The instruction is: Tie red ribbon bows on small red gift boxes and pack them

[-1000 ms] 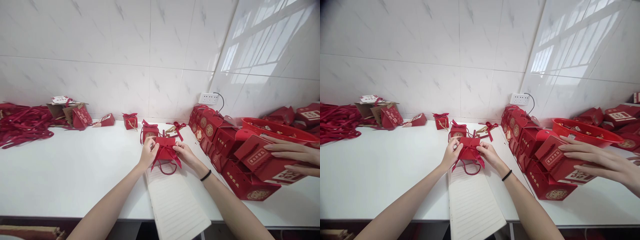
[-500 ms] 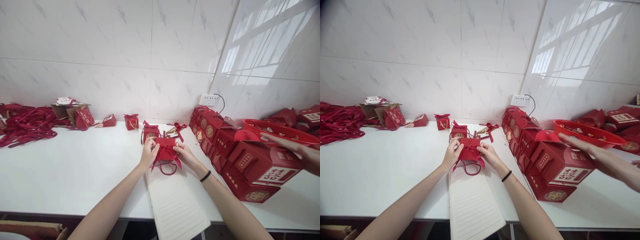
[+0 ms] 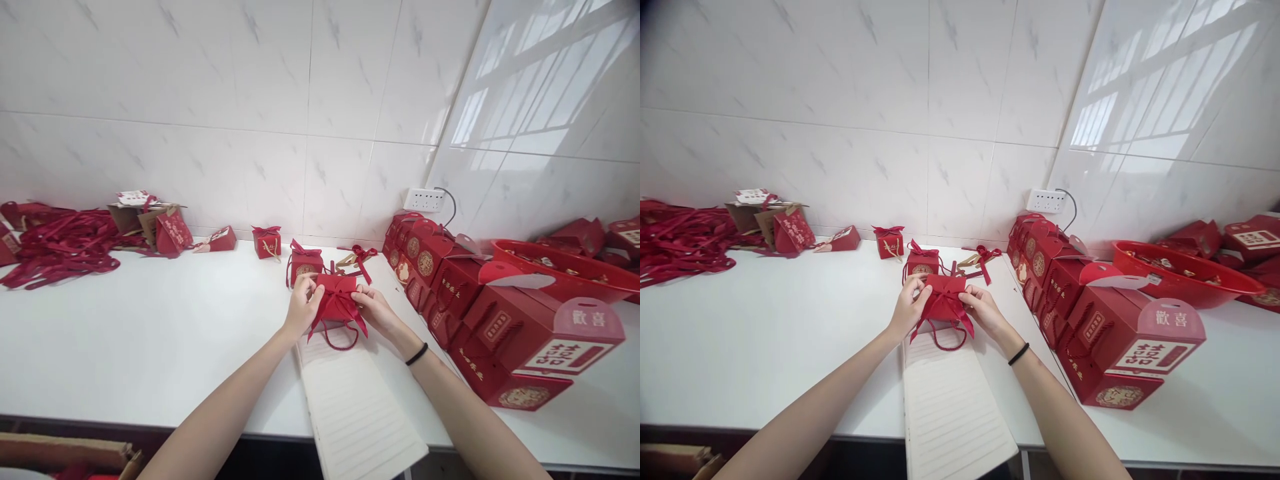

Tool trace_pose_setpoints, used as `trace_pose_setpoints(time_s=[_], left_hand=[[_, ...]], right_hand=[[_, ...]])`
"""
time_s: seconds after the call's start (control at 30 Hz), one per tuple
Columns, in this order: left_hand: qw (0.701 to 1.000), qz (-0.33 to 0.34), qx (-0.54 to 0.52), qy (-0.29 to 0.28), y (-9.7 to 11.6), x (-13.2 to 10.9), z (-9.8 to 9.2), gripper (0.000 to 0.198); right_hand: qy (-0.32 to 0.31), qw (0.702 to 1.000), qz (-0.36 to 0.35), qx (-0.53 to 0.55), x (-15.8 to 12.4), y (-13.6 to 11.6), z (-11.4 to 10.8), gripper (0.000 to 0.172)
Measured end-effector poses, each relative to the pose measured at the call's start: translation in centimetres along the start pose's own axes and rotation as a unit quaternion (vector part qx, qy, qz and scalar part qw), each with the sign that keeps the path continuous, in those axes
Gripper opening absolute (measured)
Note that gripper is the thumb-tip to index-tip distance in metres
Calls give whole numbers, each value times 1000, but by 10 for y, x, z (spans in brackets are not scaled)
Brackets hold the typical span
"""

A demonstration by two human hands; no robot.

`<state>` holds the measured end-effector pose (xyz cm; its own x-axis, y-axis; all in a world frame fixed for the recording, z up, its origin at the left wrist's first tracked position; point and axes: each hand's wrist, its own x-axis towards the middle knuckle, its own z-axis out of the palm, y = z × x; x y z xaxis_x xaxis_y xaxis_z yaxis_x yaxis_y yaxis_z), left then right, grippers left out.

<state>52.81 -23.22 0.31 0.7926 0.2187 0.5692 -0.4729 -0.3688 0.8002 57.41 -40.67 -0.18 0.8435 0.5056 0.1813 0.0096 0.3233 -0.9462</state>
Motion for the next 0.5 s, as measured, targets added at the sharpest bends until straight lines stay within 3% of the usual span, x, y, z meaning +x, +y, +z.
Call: trace_pose_setpoints(time_s=[0.5], left_hand=[[1000,3,-9,4,-4,0,-2,19]], right_hand=[[-2,1000,-9,0,0,3,1,39]])
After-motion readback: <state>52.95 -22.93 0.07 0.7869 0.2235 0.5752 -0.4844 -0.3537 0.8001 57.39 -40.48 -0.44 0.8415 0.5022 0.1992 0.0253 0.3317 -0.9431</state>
